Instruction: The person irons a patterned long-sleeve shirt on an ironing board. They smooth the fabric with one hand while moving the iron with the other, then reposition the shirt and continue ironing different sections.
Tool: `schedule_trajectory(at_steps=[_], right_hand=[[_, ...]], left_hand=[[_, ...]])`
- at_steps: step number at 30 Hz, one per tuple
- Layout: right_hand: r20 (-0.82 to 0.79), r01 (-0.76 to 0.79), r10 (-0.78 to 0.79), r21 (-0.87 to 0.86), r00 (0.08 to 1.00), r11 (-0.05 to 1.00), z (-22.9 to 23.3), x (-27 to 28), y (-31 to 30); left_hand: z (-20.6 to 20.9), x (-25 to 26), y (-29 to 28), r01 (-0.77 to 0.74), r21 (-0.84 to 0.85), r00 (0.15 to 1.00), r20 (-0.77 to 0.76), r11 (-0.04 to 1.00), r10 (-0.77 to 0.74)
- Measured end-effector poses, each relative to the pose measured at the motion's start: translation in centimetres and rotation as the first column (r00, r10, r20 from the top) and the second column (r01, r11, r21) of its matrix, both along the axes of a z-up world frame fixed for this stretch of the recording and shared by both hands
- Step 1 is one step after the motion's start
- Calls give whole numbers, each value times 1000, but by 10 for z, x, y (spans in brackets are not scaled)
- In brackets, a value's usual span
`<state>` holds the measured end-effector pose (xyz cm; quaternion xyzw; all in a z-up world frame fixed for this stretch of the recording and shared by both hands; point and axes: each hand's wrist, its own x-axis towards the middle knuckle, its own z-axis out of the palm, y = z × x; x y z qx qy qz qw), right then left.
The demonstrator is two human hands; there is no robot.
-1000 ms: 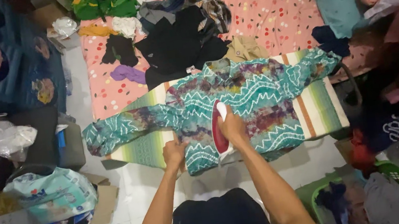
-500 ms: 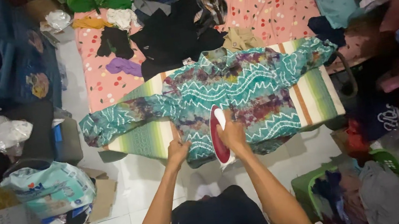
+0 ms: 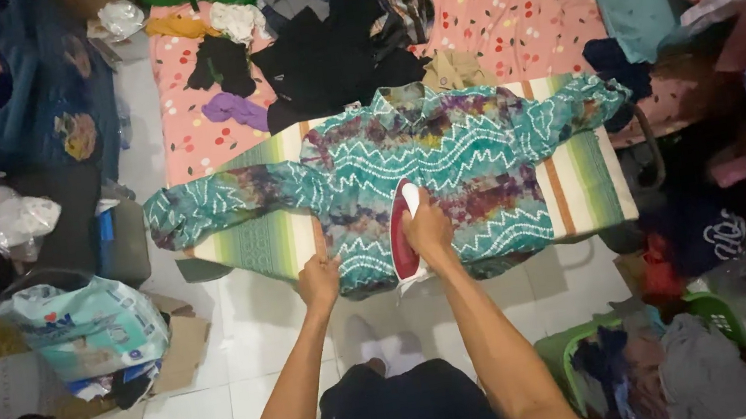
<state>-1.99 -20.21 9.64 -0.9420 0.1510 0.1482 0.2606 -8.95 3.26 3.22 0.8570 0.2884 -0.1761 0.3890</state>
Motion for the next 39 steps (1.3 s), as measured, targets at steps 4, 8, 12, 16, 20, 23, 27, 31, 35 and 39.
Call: schedule_trajectory(at_steps=[4,8,12,16,20,23,27,31,35,39], right_hand=[[-29,-5,7,60,1000,998,20,-15,1],[6,-44,44,73,999,996,23,-43,5],[5,-148,148,77,989,986,15,-55,1],[-28,-132,138,147,990,980,42,-36,12],[-16,-196,199,110,980,974,-1,-13,7],[-35,-181,188,145,982,973,14,-22,17],[-56,-261,273,161,961,952,28,-52,31],[-35,-270,282,194,959,943,37,-50,39],[-44,-291,298,122,954,949,12,-23,43],[-6,-365,367,77,930,928,6,-28,51]], left_hand=[[14,-6,-1,51,1,999,-11,999,-51],[5,-7,8,-3,53,999,-48,999,6],[4,-5,6,-40,27,998,-51,999,42],[-3,-5,6,-27,45,997,-66,999,30],[-18,-2,10,-34,27,997,-66,999,36],[-32,3,17,-42,30,998,-49,999,43],[-39,4,19,-64,-14,998,-26,998,64],[-52,5,23,-69,-51,998,-10,996,68],[-49,2,23,-81,-44,996,-37,996,80],[-44,-1,22,-67,-79,997,-43,995,64]])
